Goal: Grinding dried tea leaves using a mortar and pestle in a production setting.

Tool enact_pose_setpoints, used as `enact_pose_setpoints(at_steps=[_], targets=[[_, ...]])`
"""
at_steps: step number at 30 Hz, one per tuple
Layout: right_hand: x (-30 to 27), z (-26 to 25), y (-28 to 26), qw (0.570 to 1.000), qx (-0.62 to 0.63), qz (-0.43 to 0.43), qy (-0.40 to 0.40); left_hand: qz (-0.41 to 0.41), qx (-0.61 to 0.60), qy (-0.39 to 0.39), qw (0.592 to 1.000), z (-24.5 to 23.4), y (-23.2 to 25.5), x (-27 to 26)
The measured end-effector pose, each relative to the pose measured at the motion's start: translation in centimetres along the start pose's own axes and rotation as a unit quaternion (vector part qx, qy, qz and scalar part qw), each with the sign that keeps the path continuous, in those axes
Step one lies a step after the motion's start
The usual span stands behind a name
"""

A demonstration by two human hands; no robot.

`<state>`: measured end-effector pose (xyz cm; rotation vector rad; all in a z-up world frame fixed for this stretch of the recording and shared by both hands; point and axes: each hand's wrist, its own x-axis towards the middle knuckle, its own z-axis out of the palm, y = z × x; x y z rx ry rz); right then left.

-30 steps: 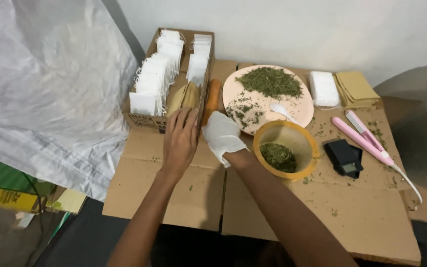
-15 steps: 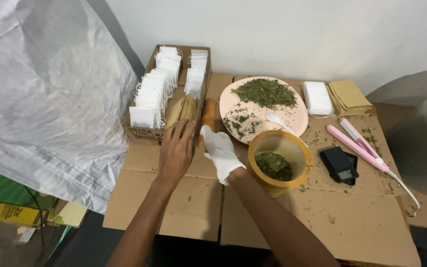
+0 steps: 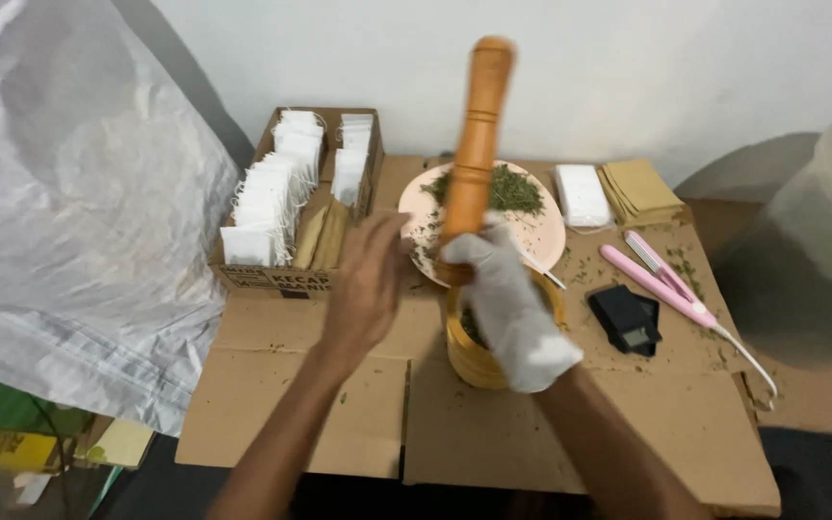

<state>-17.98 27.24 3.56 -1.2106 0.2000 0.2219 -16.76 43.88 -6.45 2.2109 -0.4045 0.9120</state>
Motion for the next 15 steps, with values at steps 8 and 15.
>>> enact_pose_setpoints(at_steps=[8, 15], targets=[[4.7, -9.8, 1.5, 0.996, -0.079, -0.046, 0.001, 0.065, -0.061, -0.029, 0.996, 7.1, 3.6, 0.2], [5.7, -10.4, 2.1, 0.991, -0.095, -0.080, 0.042, -0.048, -0.132, -0.145, 0.979, 7.5, 3.9, -1.0]])
